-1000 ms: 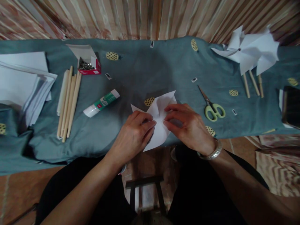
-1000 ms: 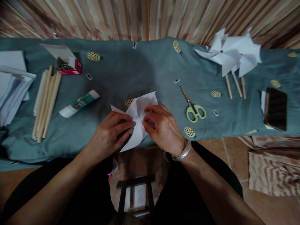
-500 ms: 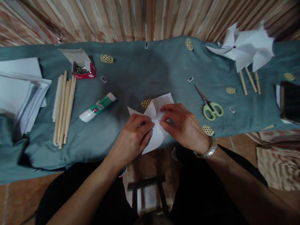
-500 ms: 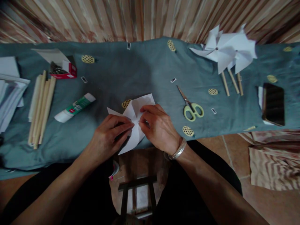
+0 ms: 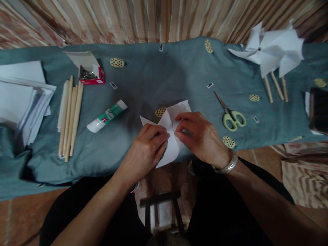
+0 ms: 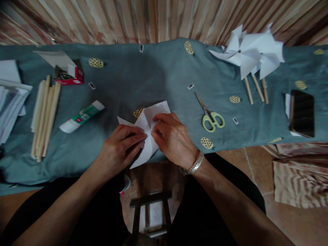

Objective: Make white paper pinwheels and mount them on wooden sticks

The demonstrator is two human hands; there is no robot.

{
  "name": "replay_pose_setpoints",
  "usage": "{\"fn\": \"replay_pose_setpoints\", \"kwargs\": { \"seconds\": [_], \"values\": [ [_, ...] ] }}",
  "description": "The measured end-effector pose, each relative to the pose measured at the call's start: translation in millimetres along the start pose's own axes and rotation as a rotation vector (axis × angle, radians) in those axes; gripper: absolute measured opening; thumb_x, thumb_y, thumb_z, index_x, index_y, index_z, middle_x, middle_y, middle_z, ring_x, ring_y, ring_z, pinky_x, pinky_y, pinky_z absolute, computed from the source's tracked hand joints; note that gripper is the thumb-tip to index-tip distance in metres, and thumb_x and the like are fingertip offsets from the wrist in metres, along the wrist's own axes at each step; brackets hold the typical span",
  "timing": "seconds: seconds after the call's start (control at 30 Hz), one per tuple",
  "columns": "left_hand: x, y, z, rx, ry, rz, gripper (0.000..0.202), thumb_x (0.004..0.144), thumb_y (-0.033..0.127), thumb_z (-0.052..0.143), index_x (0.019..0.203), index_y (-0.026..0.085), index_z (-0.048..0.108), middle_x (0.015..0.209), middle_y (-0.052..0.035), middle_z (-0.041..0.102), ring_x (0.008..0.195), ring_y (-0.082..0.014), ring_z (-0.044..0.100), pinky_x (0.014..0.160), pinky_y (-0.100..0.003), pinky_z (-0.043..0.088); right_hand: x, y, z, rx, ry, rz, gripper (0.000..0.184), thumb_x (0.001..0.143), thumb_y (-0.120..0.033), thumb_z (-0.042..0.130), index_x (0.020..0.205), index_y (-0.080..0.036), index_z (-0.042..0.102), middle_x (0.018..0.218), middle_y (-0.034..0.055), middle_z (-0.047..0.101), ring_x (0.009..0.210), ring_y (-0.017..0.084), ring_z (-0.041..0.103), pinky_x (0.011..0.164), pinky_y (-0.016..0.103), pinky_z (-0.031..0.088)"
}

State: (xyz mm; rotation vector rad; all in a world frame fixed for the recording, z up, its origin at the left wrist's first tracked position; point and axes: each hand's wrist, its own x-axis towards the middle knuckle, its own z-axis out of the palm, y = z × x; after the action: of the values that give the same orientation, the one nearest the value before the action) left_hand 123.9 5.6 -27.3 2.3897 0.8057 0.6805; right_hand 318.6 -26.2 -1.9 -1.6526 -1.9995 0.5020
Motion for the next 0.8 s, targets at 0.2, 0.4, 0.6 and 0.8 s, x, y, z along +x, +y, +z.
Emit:
{"fn": "replay_pose_setpoints", "kwargs": {
  "seconds": [0.2,0.4,0.6,0.8],
  "values": [
    [0.6,1.0,-0.6,0.015,-0.005,-0.002,0.02,0.092,0.016,0.053,0.107,0.015,0.067,0.103,-0.0104,0.065,0.098,-0.0224,0.058,0.083,-0.04,0.056,-0.5,-0.4,0.2,-0.008,-0.007,0.001,0.012,0.085,-0.013,0.058,0.077,-0.018,0.065,0.111,0.0102,0.067,0.103,0.026,0.059,0.092,0.043,0.046],
    [0.2,0.0,0.5,0.013,-0.001,-0.003,0.02,0.092,0.017,0.053,0.107,0.016,0.067,0.102,-0.0099,0.064,0.098,-0.0225,0.058,0.082,-0.04,0.055,-1.3,-0.9,0.6,-0.007,-0.01,0.0,0.014,0.086,-0.013,0.057,0.078,-0.02,0.065,0.112,0.009,0.066,0.104,0.026,0.058,0.092,0.044,0.047],
    [-0.1,0.1,0.5,0.022,-0.002,0.001,0.019,0.092,0.016,0.054,0.106,0.014,0.067,0.103,-0.0105,0.065,0.098,-0.0228,0.058,0.083,-0.039,0.055,-0.6,-0.5,0.3,-0.016,-0.028,-0.008,0.012,0.087,-0.014,0.058,0.078,-0.018,0.065,0.112,0.0101,0.066,0.104,0.026,0.058,0.093,0.044,0.046],
    [-0.7,1.3,-2.7,-0.045,0.039,-0.08,0.022,0.089,0.014,0.058,0.109,0.017,0.066,0.106,-0.0082,0.065,0.099,-0.0204,0.063,0.086,-0.037,0.057,-0.6,0.5,1.0,-0.026,-0.026,-0.006,0.012,0.087,-0.016,0.058,0.079,-0.019,0.065,0.112,0.0098,0.066,0.104,0.026,0.058,0.093,0.044,0.046]
  ]
}}
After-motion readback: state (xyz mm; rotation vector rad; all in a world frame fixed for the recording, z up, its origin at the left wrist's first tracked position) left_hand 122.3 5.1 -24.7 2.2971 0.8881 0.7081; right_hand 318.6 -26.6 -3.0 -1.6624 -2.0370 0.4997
